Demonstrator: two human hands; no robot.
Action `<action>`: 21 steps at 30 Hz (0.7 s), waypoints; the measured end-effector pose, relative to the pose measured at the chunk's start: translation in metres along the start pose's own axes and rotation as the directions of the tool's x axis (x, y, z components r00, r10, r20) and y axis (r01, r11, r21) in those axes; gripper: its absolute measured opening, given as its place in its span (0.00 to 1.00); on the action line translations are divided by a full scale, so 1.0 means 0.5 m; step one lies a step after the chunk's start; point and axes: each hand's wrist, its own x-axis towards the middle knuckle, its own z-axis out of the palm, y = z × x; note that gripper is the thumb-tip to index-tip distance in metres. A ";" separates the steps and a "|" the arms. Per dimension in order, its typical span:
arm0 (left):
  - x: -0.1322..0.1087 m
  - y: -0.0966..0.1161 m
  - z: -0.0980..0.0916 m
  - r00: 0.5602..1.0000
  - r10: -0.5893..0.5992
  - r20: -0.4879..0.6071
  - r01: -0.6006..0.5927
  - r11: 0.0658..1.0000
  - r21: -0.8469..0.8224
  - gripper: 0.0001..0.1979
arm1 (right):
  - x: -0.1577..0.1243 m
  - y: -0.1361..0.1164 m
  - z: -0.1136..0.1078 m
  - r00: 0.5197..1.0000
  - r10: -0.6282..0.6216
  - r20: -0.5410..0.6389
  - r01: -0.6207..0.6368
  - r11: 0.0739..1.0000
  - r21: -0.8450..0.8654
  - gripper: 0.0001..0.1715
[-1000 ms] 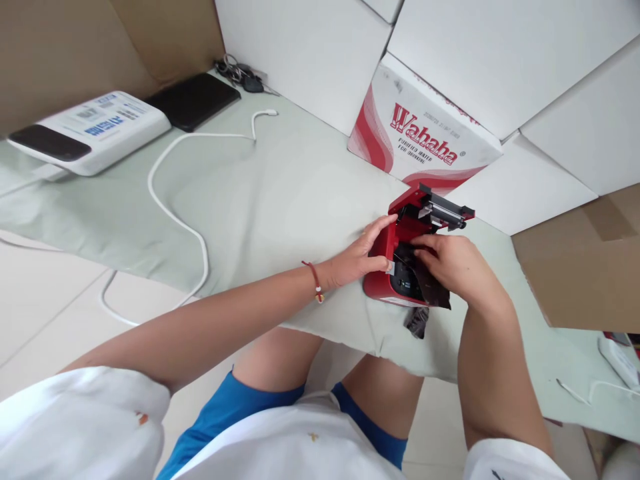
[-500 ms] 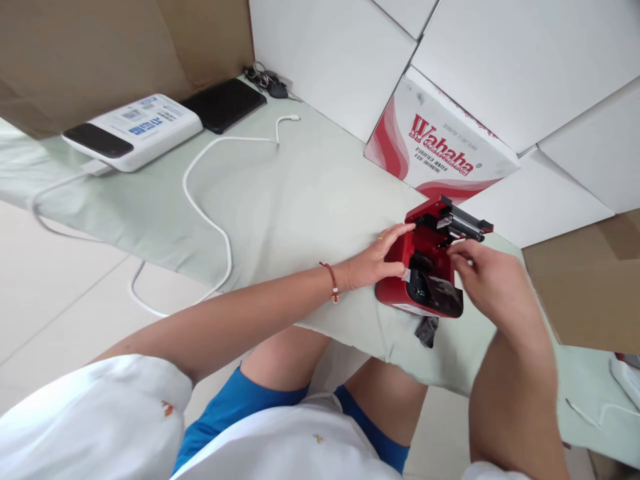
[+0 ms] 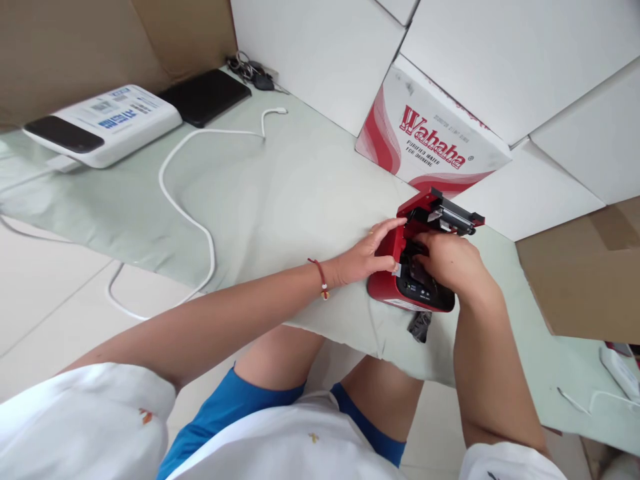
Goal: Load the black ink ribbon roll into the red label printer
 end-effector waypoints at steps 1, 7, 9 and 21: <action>0.000 0.001 0.000 1.000 -0.003 -0.003 0.003 1.000 0.001 0.52 | 0.002 -0.004 0.000 1.000 -0.002 -0.001 0.002 1.000 -0.016 0.26; -0.009 0.039 -0.001 0.999 -0.045 0.023 0.044 0.999 0.022 0.49 | -0.003 0.000 0.012 0.999 0.033 -0.041 -0.032 0.999 0.009 0.24; -0.011 0.050 -0.001 0.998 -0.054 0.033 0.053 0.998 0.037 0.50 | -0.010 0.009 0.020 0.993 0.066 -0.098 -0.059 0.996 0.072 0.26; -0.014 0.054 -0.002 0.996 -0.083 0.033 0.083 0.996 -0.011 0.48 | -0.213 0.170 0.113 0.829 0.509 -0.231 0.131 0.224 0.966 0.27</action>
